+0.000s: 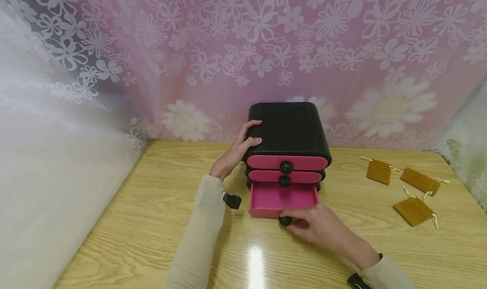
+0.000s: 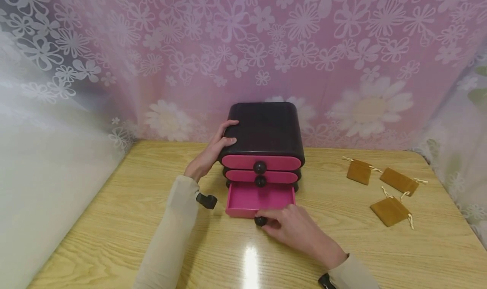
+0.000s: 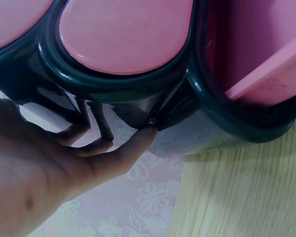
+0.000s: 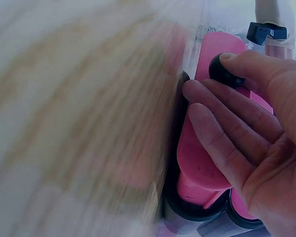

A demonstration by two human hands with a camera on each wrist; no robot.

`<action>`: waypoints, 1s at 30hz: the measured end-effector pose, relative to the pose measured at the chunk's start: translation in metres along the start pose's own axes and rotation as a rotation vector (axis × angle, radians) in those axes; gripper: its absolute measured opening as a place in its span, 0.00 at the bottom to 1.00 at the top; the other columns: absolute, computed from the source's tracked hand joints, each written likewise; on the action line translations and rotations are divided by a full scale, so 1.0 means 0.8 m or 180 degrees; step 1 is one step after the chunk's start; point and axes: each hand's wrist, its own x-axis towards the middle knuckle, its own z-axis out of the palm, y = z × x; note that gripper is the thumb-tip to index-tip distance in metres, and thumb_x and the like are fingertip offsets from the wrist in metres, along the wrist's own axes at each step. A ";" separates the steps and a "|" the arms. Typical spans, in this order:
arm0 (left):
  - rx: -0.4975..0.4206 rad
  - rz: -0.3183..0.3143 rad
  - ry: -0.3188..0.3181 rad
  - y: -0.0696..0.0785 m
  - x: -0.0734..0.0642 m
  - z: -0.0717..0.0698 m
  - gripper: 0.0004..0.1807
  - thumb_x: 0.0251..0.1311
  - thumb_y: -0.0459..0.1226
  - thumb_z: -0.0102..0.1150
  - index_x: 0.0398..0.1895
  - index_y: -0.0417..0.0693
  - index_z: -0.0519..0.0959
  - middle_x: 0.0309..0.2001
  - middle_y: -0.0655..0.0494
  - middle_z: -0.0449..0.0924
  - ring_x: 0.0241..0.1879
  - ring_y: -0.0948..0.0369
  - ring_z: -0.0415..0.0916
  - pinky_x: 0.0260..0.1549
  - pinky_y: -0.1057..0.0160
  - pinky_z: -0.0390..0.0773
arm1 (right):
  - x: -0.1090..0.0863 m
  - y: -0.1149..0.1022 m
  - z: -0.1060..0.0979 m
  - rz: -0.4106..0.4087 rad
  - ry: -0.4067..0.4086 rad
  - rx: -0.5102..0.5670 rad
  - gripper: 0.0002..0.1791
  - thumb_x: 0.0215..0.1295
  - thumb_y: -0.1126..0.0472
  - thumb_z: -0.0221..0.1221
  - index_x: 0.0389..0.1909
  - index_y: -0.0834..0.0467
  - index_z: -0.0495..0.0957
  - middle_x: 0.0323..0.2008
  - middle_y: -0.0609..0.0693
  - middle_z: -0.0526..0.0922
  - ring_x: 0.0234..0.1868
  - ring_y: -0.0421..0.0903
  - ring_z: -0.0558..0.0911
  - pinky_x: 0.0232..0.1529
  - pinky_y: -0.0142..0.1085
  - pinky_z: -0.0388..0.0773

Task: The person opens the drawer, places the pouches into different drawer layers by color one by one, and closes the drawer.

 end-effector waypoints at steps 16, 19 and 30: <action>-0.0017 0.0006 -0.0006 -0.002 -0.001 0.000 0.27 0.72 0.50 0.51 0.71 0.82 0.61 0.80 0.68 0.44 0.75 0.53 0.59 0.73 0.40 0.59 | -0.006 -0.007 -0.001 0.0074 -0.0120 -0.0059 0.17 0.60 0.61 0.71 0.50 0.45 0.87 0.29 0.36 0.87 0.29 0.25 0.80 0.29 0.28 0.77; -0.0005 0.0005 -0.0011 -0.001 -0.002 0.000 0.27 0.72 0.50 0.51 0.72 0.82 0.60 0.80 0.68 0.43 0.74 0.53 0.61 0.73 0.40 0.58 | -0.007 -0.008 0.000 0.0074 -0.0136 -0.0069 0.17 0.60 0.61 0.70 0.50 0.45 0.87 0.29 0.36 0.88 0.29 0.25 0.80 0.29 0.27 0.77; -0.0006 0.0016 -0.0017 0.000 -0.001 0.000 0.28 0.71 0.51 0.51 0.71 0.82 0.60 0.80 0.68 0.44 0.75 0.53 0.59 0.73 0.40 0.59 | -0.009 -0.009 0.003 -0.0025 -0.0064 -0.0149 0.15 0.60 0.61 0.70 0.48 0.45 0.87 0.29 0.36 0.88 0.30 0.25 0.81 0.28 0.27 0.77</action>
